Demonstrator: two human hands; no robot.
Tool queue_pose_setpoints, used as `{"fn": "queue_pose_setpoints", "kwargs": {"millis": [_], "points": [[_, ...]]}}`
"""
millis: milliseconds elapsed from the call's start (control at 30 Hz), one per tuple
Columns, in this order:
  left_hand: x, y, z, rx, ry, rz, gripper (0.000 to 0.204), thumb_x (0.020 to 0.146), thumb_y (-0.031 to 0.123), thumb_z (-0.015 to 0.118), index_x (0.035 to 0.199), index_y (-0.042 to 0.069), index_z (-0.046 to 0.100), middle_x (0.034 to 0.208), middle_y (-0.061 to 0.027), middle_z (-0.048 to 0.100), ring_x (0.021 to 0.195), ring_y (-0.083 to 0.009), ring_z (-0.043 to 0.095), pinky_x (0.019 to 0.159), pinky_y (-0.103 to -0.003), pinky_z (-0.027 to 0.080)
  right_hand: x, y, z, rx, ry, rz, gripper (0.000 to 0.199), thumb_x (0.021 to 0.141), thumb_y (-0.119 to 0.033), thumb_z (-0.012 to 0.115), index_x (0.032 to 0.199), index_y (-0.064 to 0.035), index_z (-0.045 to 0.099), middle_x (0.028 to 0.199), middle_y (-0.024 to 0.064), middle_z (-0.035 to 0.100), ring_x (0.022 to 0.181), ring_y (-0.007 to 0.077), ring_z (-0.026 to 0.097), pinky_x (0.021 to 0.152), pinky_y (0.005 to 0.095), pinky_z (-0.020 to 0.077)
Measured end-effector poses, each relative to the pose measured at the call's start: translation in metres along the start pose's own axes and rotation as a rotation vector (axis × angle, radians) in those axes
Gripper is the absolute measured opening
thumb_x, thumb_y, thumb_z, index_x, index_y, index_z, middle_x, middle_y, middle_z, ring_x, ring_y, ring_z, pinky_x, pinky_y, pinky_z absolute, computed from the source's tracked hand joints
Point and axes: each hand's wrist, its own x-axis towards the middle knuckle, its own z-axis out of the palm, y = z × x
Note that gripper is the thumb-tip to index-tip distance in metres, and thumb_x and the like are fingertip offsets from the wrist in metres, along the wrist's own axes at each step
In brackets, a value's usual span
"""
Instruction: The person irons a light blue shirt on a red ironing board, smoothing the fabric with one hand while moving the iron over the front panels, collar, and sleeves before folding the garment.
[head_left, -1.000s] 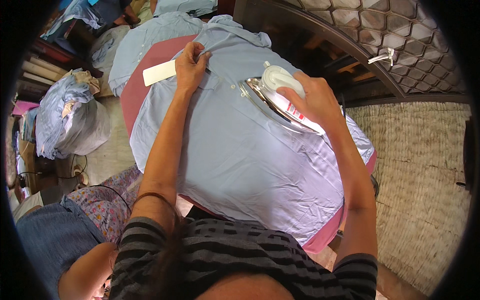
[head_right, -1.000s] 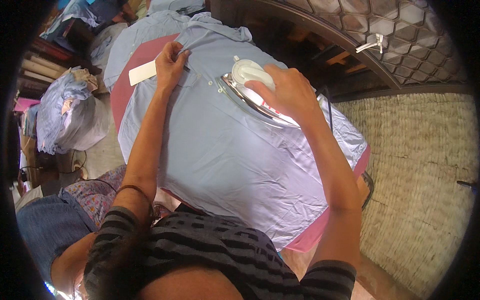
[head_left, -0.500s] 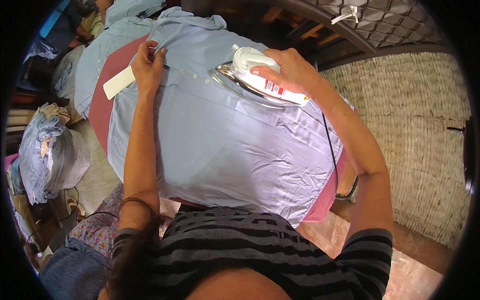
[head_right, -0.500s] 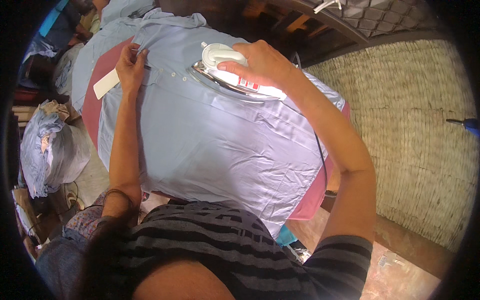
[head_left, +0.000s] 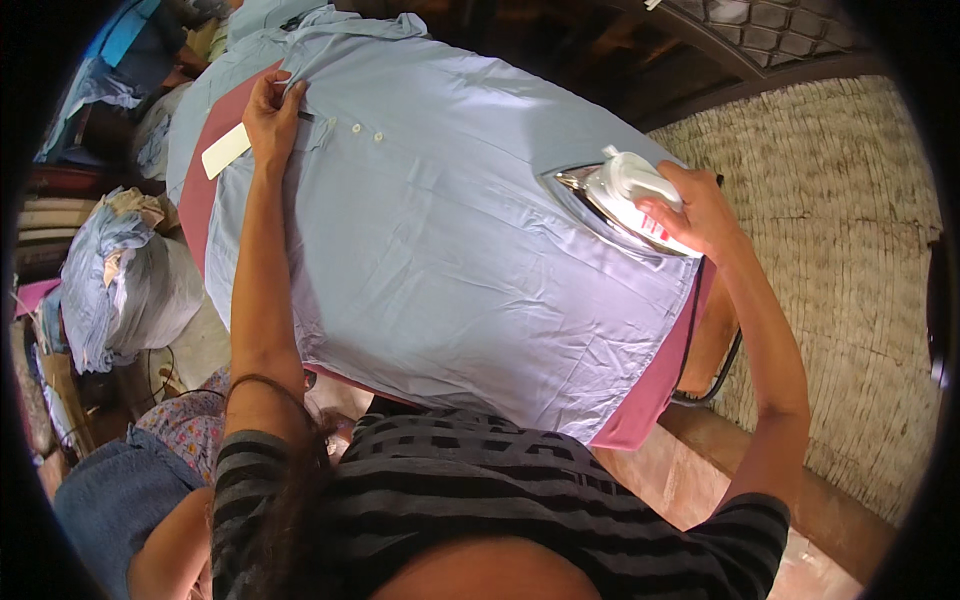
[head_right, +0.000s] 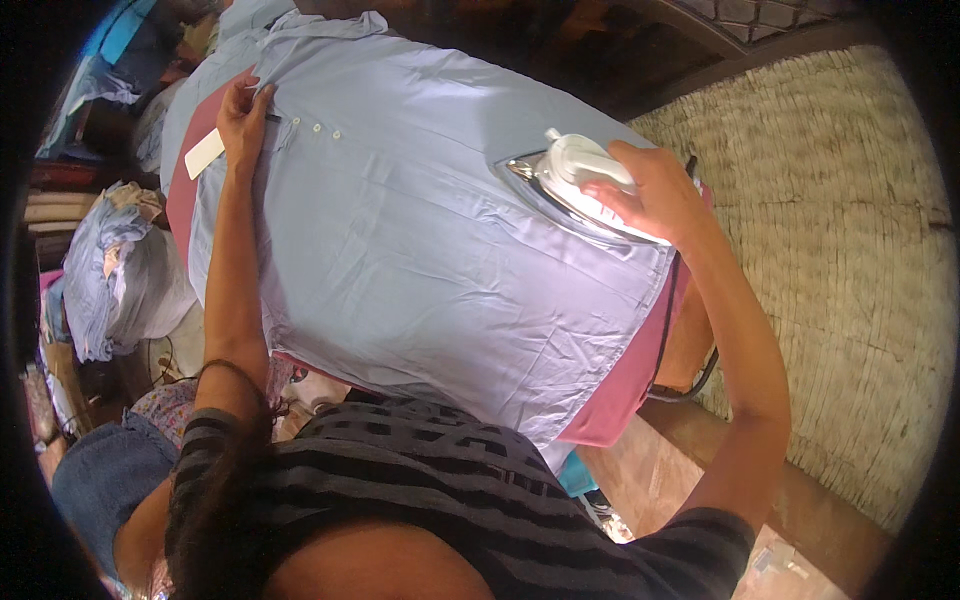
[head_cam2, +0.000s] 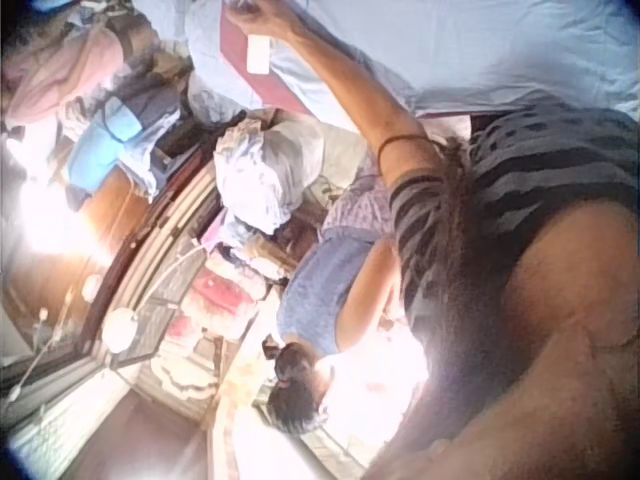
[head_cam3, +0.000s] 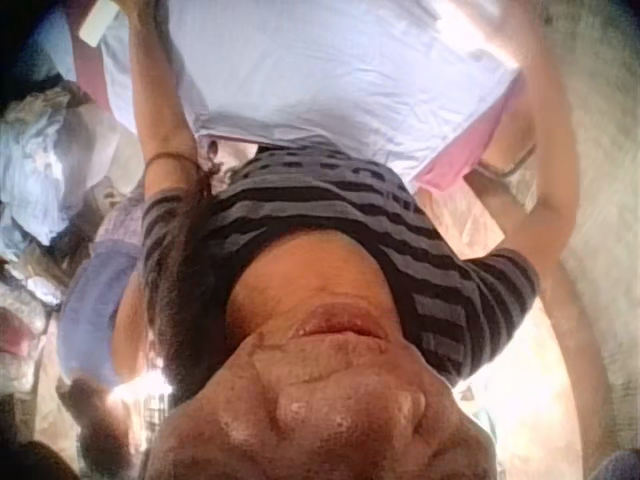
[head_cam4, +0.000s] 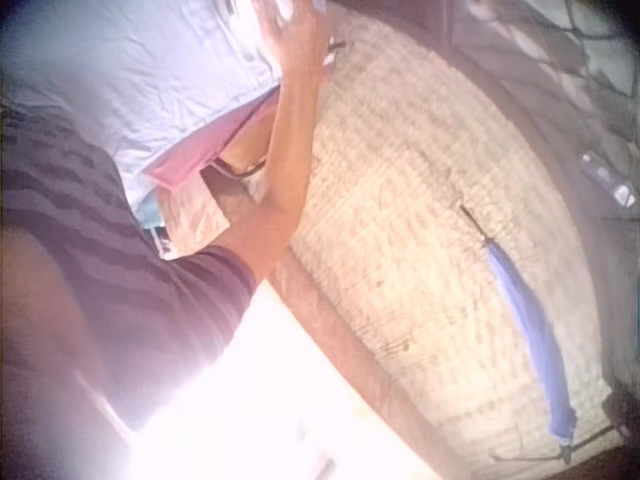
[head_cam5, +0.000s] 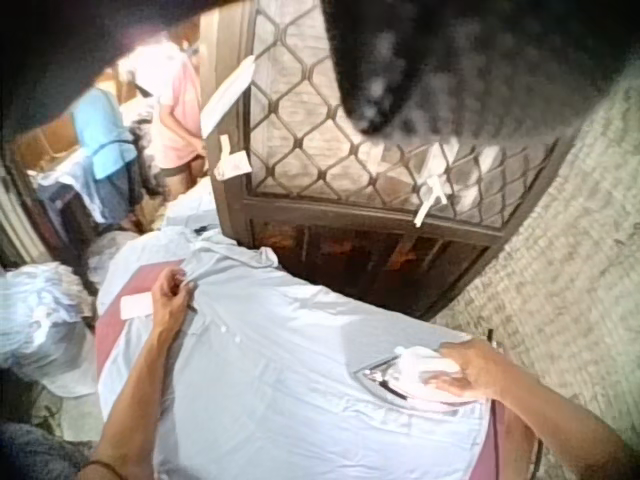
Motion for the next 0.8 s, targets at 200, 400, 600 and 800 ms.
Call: {"fn": "queue_pose_setpoints", "kwargs": {"millis": [200, 400, 600, 800], "points": [[0.002, -0.007, 0.004, -0.189, 0.017, 0.09, 0.019, 0.088, 0.004, 0.075, 0.101, 0.007, 0.063, 0.08, 0.0042, 0.06, 0.073, -0.0027, 0.052, 0.064, -0.018, 0.043, 0.033, -0.026, 0.016, 0.061, 0.052, -0.064, 0.033, 0.082, -0.033, 0.078, 0.089, -0.0024, 0.068, 0.07, 0.0173, 0.067, 0.065, 0.034, 0.066, 0.063, 0.04, 0.0507], [0.0, -0.012, -0.005, -0.111, 0.029, 0.006, 0.021, 0.084, 0.01, 0.08, 0.098, 0.007, 0.064, 0.078, 0.0047, 0.057, 0.071, -0.0041, 0.05, 0.063, -0.021, 0.043, 0.103, -0.082, 0.047, 0.042, 0.112, -0.179, 0.049, 0.085, -0.051, 0.067, 0.093, -0.003, 0.072, 0.071, 0.0193, 0.068, 0.067, 0.0365, 0.067, 0.068, 0.0425, 0.0532], [0.001, 0.015, -0.014, 0.039, -0.065, 0.001, 0.029, 0.085, 0.017, 0.079, 0.106, 0.003, 0.065, 0.084, -0.0045, 0.067, 0.075, -0.0108, 0.061, 0.066, -0.027, 0.049, 0.152, -0.119, 0.06, 0.039, 0.11, -0.151, 0.051, 0.086, -0.052, 0.067, 0.094, -0.002, 0.073, 0.077, 0.0217, 0.07, 0.072, 0.0376, 0.069, 0.069, 0.0435, 0.0535], [-0.037, 0.043, -0.052, 0.496, -0.076, 0.23, 0.036, 0.084, 0.025, 0.078, 0.109, 0.002, 0.067, 0.094, -0.0112, 0.065, 0.085, -0.0268, 0.063, 0.076, -0.038, 0.05, 0.15, -0.124, 0.052, -0.006, 0.112, -0.095, 0.049, 0.088, -0.048, 0.067, 0.097, 0.0001, 0.072, 0.082, 0.0245, 0.069, 0.075, 0.0413, 0.068, 0.07, 0.045, 0.0532]]}}
